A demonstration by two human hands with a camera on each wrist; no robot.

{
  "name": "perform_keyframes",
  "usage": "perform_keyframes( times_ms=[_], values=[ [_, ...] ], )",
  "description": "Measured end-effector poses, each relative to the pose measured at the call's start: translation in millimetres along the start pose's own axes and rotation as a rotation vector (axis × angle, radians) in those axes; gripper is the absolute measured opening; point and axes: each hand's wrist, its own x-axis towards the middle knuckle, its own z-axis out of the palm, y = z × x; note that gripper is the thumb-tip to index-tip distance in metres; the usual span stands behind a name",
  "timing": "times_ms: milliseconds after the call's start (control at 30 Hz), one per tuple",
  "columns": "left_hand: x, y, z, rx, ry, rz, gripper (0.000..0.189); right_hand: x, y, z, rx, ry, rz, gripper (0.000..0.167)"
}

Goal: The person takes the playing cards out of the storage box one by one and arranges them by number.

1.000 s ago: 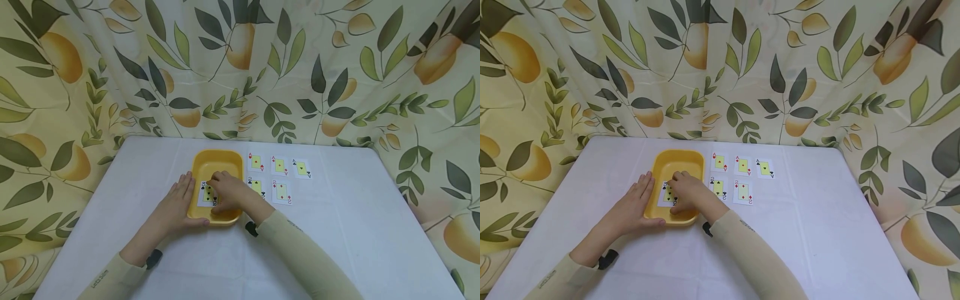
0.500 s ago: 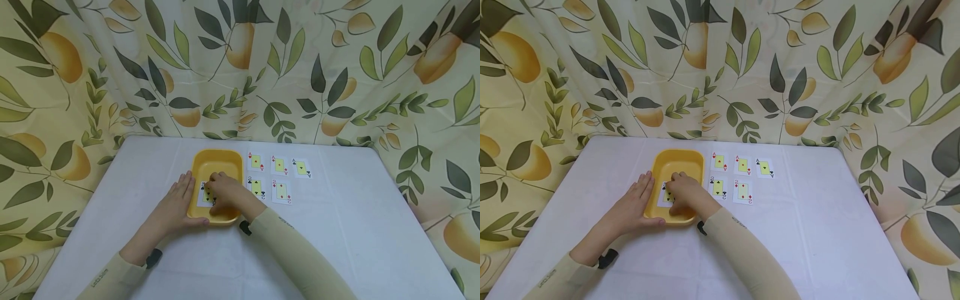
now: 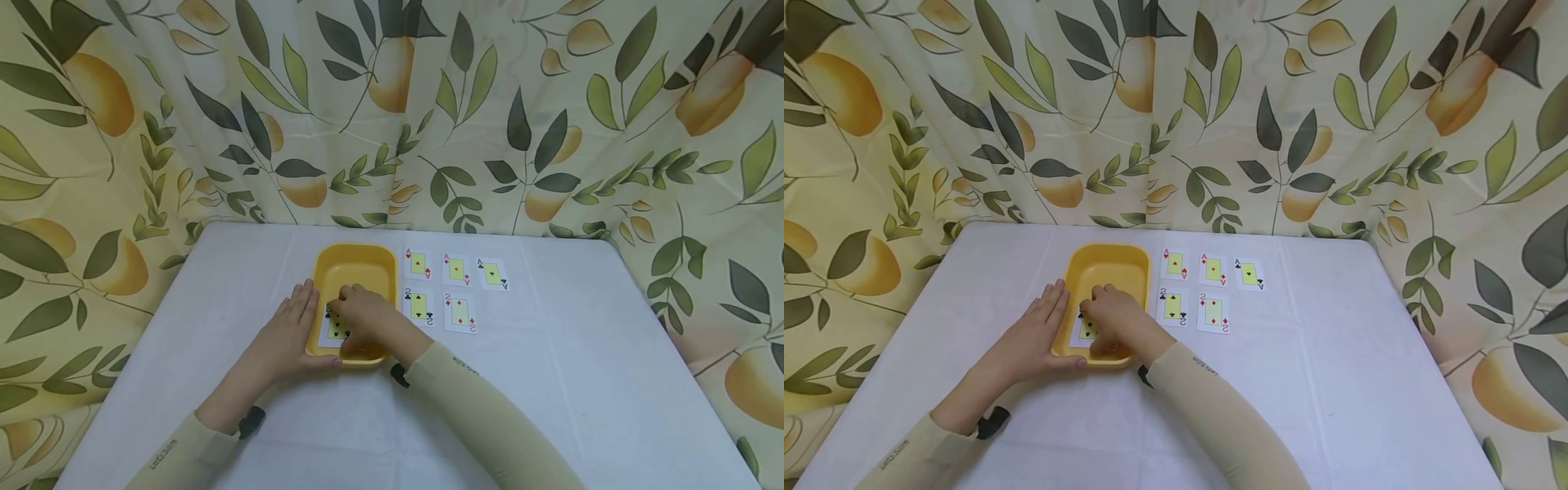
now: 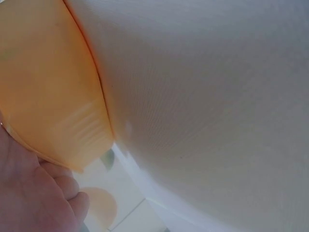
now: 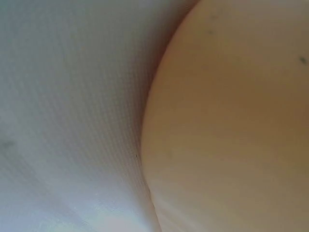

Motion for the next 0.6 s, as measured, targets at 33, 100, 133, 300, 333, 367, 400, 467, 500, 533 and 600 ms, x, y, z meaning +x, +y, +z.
perform_keyframes(
  times_ms=[33,100,133,300,333,367,400,467,500,533,600],
  values=[
    [0.1,-0.1,0.2,0.002,-0.002,-0.001,0.135,0.6,0,0,-0.008,0.004,0.000,0.084],
    [0.2,-0.3,0.5,0.002,-0.005,-0.002,0.135,2.1,1,0,-0.010,0.011,0.000,0.084],
    [0.3,-0.4,0.5,0.000,-0.006,-0.002,0.135,2.7,2,0,-0.008,0.014,0.002,0.084],
    [0.9,-1.2,0.9,0.006,-0.013,0.000,0.135,4.1,4,-5,0.006,0.020,0.009,0.087],
    [1.1,-1.3,1.1,0.009,-0.016,-0.002,0.136,3.9,4,-6,0.009,0.018,0.012,0.089],
    [1.1,-1.3,1.3,0.014,-0.018,-0.004,0.136,3.7,4,-7,0.010,0.018,0.015,0.090],
    [1.1,-1.3,1.4,0.016,-0.019,-0.006,0.137,3.2,5,-8,0.013,0.016,0.019,0.092],
    [1.1,-0.9,1.9,0.017,-0.018,-0.008,0.137,1.3,5,-10,0.013,0.014,0.023,0.095],
    [1.0,-0.7,2.0,0.016,-0.017,-0.009,0.137,0.1,6,-11,0.015,0.014,0.024,0.096],
    [0.9,-0.4,2.1,0.015,-0.016,-0.010,0.137,-1.6,6,-12,0.021,0.016,0.024,0.097],
    [0.5,-0.2,2.4,0.011,-0.012,-0.010,0.137,-5.3,7,-15,0.038,0.023,0.020,0.098]
  ],
)
